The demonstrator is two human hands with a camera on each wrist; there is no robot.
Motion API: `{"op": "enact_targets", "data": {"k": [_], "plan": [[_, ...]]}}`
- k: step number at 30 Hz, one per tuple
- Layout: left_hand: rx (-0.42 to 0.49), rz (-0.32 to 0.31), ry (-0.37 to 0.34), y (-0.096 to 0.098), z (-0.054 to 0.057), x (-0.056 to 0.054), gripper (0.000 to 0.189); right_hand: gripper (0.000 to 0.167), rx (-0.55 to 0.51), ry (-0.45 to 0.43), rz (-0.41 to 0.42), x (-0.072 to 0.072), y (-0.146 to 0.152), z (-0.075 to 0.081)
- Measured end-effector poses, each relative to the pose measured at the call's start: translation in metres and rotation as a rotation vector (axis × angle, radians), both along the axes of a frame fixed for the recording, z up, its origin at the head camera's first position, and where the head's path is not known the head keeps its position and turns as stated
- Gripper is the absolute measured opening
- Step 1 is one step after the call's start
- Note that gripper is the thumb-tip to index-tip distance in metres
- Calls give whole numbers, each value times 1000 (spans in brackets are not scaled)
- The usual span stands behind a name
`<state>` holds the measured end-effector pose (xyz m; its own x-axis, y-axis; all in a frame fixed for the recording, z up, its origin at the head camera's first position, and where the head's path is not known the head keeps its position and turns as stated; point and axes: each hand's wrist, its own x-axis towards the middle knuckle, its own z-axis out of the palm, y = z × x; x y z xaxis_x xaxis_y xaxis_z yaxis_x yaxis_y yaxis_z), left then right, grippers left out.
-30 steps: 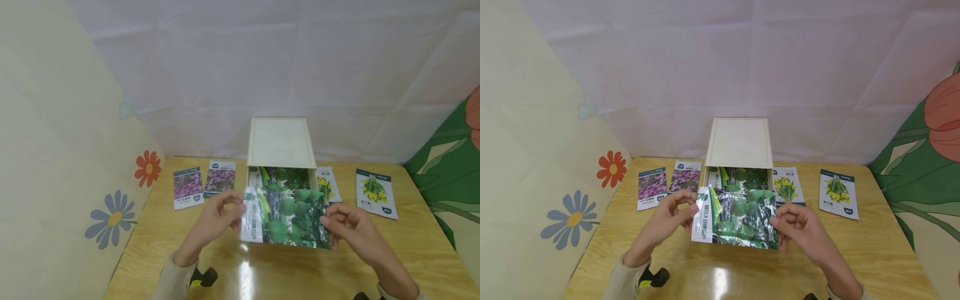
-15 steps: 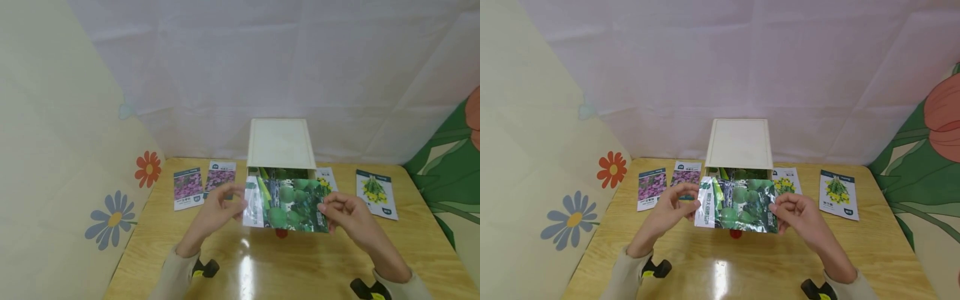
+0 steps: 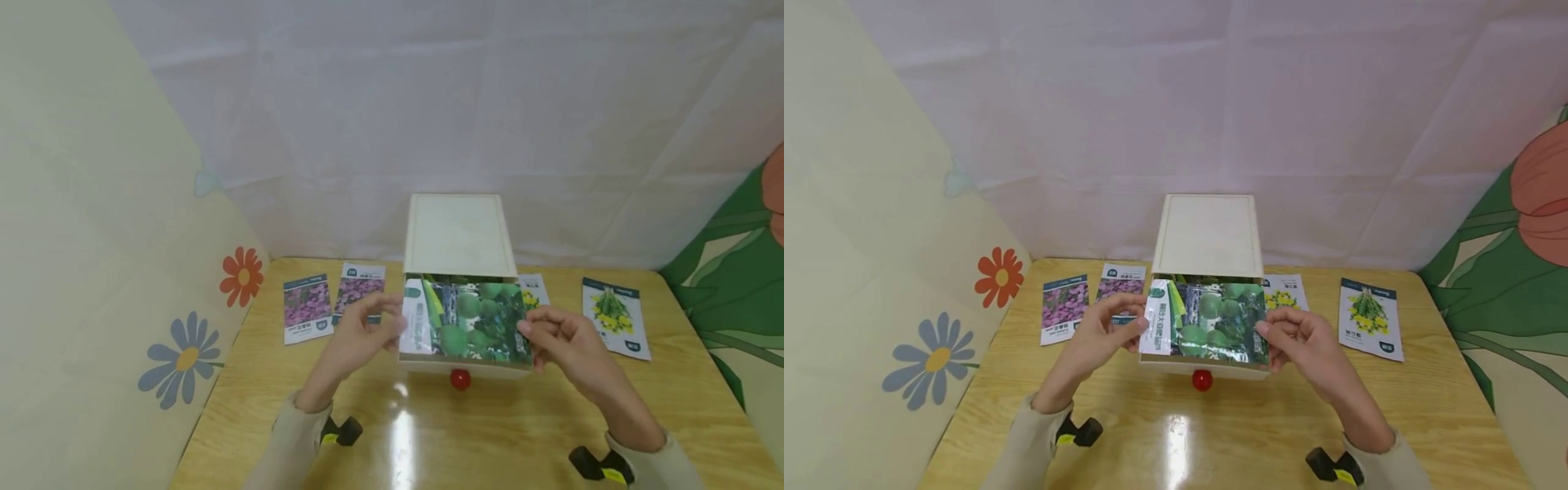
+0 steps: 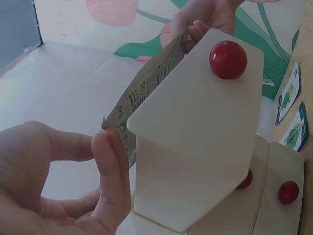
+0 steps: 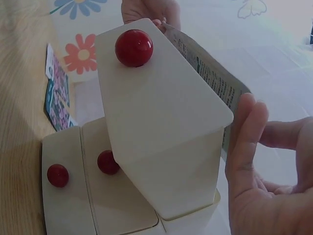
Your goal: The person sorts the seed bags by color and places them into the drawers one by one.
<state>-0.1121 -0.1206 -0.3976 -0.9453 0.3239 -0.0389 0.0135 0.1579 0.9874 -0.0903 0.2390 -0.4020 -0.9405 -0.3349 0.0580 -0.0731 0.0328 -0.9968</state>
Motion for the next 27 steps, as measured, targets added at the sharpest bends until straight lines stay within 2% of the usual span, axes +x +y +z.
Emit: {"op": "enact_targets", "data": {"k": [4, 7, 12, 20, 27], "plan": [[8, -22, -27, -1, 1, 1, 57, 24, -42, -32, 50, 0, 2, 0], [13, -42, -49, -1, 0, 3, 67, 39, -64, -45, 87, 1, 3, 0], [5, -51, -59, -2, 0, 6, 74, 62, -50, -29, 113, 5, 5, -1], [8, -36, -67, -2, 2, 8, 61, 59, 8, -73, 61, 8, 3, 0], [-13, -23, -58, -2, 0, 9, 48, 62, 18, -87, 68, 9, 4, 1]]}}
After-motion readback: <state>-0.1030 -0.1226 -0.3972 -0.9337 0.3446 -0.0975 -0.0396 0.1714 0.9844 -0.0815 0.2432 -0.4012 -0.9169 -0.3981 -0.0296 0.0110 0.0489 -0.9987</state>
